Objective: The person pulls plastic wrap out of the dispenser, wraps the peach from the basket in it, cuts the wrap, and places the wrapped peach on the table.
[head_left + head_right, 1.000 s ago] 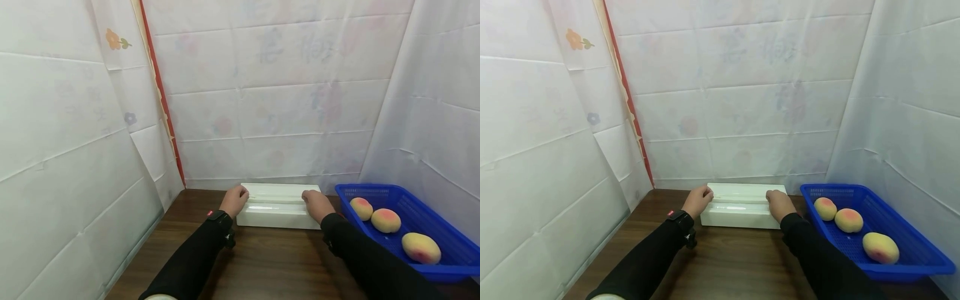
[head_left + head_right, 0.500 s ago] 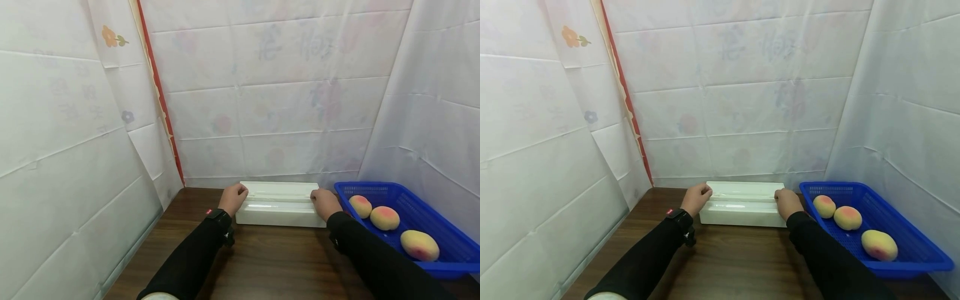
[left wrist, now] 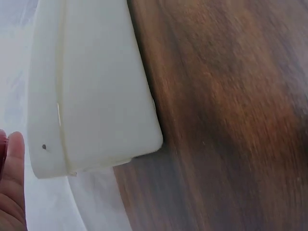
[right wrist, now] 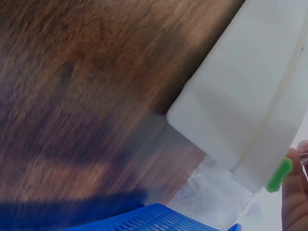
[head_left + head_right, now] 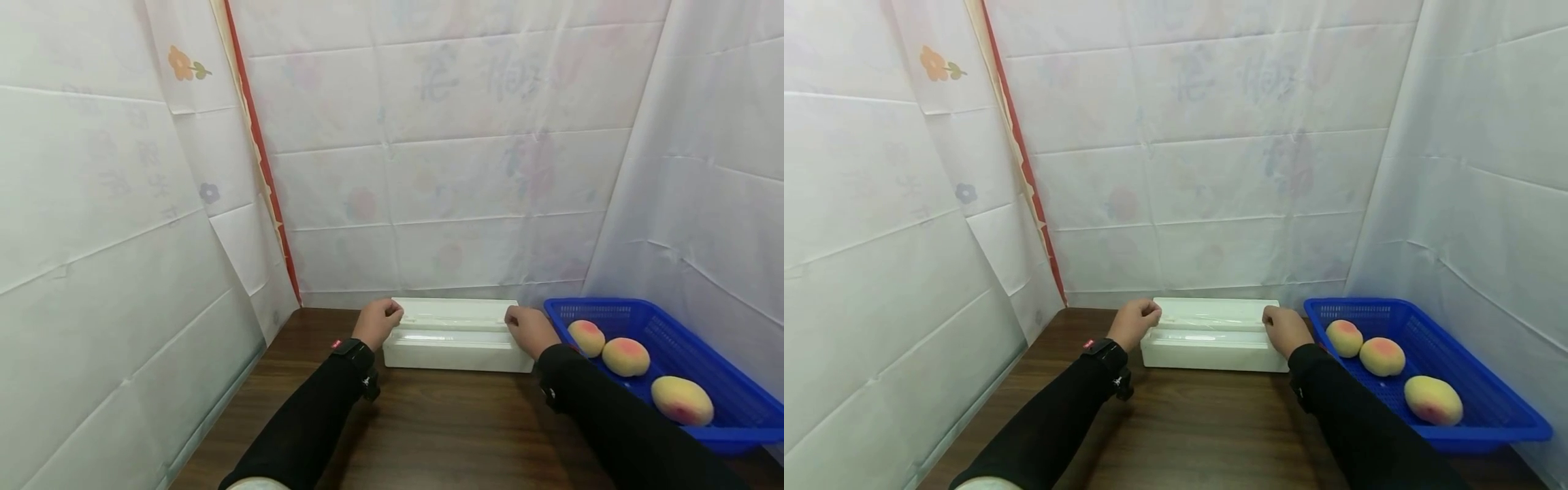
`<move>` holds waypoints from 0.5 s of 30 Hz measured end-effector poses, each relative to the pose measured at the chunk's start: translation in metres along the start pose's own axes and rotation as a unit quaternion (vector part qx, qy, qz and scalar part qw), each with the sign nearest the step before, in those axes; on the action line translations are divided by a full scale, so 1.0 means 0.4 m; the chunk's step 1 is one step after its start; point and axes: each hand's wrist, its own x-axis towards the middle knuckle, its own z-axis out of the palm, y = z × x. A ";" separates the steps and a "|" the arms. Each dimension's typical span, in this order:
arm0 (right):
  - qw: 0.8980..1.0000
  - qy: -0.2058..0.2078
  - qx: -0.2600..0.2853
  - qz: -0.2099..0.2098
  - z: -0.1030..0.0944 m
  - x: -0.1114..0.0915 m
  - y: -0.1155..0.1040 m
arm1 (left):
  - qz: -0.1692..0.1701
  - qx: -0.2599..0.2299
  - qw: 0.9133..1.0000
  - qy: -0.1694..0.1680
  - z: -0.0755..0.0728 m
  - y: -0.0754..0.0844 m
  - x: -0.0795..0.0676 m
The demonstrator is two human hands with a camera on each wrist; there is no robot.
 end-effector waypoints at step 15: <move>1.000 0.022 -0.006 0.001 -0.013 -0.002 -0.016 | 0.064 0.097 0.993 -0.032 -0.007 0.020 -0.015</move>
